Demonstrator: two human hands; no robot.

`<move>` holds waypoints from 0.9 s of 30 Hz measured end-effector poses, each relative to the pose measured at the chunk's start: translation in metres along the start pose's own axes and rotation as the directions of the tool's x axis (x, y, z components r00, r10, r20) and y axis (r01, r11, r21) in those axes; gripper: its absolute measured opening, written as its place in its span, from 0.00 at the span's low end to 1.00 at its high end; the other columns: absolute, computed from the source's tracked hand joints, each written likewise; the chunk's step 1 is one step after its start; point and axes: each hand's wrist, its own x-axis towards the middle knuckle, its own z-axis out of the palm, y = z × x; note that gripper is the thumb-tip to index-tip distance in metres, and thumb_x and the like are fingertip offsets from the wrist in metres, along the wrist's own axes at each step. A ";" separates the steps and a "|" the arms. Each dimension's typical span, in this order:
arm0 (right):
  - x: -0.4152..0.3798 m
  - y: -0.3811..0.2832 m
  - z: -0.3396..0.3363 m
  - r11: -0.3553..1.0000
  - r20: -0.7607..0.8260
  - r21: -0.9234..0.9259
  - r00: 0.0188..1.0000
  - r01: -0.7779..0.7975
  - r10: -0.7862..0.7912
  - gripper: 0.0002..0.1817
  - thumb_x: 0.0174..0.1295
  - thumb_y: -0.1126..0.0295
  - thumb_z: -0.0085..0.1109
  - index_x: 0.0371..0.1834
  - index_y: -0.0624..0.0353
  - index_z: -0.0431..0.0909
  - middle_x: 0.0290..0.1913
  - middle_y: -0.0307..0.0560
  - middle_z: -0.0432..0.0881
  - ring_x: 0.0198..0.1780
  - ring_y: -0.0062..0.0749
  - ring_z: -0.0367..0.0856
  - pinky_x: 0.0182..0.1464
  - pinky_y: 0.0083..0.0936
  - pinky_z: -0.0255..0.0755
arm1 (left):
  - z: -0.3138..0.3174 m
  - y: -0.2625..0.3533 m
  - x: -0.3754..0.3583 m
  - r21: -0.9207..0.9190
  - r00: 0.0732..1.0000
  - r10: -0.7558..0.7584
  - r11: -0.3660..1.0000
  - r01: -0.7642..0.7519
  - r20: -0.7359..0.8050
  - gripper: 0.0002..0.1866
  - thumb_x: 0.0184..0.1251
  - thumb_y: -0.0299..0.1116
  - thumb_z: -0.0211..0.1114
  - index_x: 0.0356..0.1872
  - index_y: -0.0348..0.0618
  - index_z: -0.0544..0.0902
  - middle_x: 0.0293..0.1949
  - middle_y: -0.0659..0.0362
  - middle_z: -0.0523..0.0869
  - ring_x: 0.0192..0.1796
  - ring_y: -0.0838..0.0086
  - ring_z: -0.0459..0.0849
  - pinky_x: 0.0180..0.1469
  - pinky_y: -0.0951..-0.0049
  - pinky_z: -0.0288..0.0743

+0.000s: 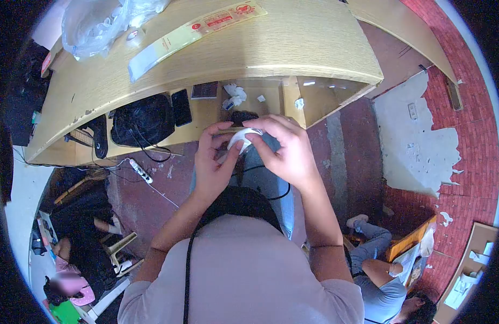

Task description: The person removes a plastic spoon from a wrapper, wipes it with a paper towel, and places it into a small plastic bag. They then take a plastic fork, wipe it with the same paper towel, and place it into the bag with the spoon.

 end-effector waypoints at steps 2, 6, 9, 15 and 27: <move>-0.001 -0.001 0.000 0.998 -0.003 0.044 0.999 -0.042 0.042 0.09 0.51 0.80 0.62 0.37 0.62 0.81 0.33 0.50 0.82 0.36 0.40 0.83 0.39 0.28 0.75 | -0.002 0.006 0.000 0.001 0.997 -0.068 0.998 0.068 0.039 0.22 0.62 0.24 0.62 0.55 0.36 0.66 0.39 0.53 0.84 0.42 0.76 0.81 0.44 0.79 0.74; -0.003 0.002 0.005 1.000 -0.031 0.018 0.999 -0.011 0.012 0.08 0.51 0.80 0.62 0.36 0.62 0.81 0.33 0.50 0.82 0.35 0.39 0.83 0.38 0.27 0.75 | -0.002 0.007 0.004 0.072 0.999 0.042 0.996 -0.043 0.022 0.23 0.60 0.24 0.64 0.56 0.36 0.65 0.38 0.53 0.84 0.41 0.74 0.82 0.45 0.76 0.74; -0.006 0.003 0.010 1.000 -0.056 0.010 0.998 -0.018 0.019 0.09 0.51 0.80 0.62 0.36 0.62 0.81 0.33 0.49 0.82 0.35 0.38 0.83 0.38 0.26 0.75 | -0.003 0.006 0.005 0.131 0.996 0.092 0.987 -0.093 0.017 0.24 0.60 0.24 0.63 0.56 0.38 0.64 0.38 0.52 0.85 0.42 0.71 0.84 0.44 0.74 0.76; -0.006 0.007 0.010 1.000 -0.161 -0.008 0.987 0.012 -0.013 0.10 0.50 0.81 0.62 0.37 0.61 0.82 0.33 0.49 0.82 0.36 0.37 0.83 0.39 0.25 0.75 | -0.010 0.004 0.012 -0.478 0.994 -0.031 0.875 0.080 0.109 0.26 0.60 0.21 0.62 0.59 0.37 0.62 0.58 0.50 0.73 0.53 0.70 0.78 0.53 0.72 0.73; 0.000 0.011 0.008 1.000 -0.082 -0.019 0.996 -0.021 0.019 0.11 0.49 0.81 0.63 0.37 0.61 0.82 0.33 0.49 0.82 0.34 0.36 0.82 0.39 0.25 0.74 | -0.026 -0.005 0.028 -0.131 0.750 -0.403 0.832 0.538 0.524 0.18 0.71 0.39 0.54 0.47 0.31 0.78 0.34 0.56 0.85 0.37 0.77 0.82 0.43 0.78 0.76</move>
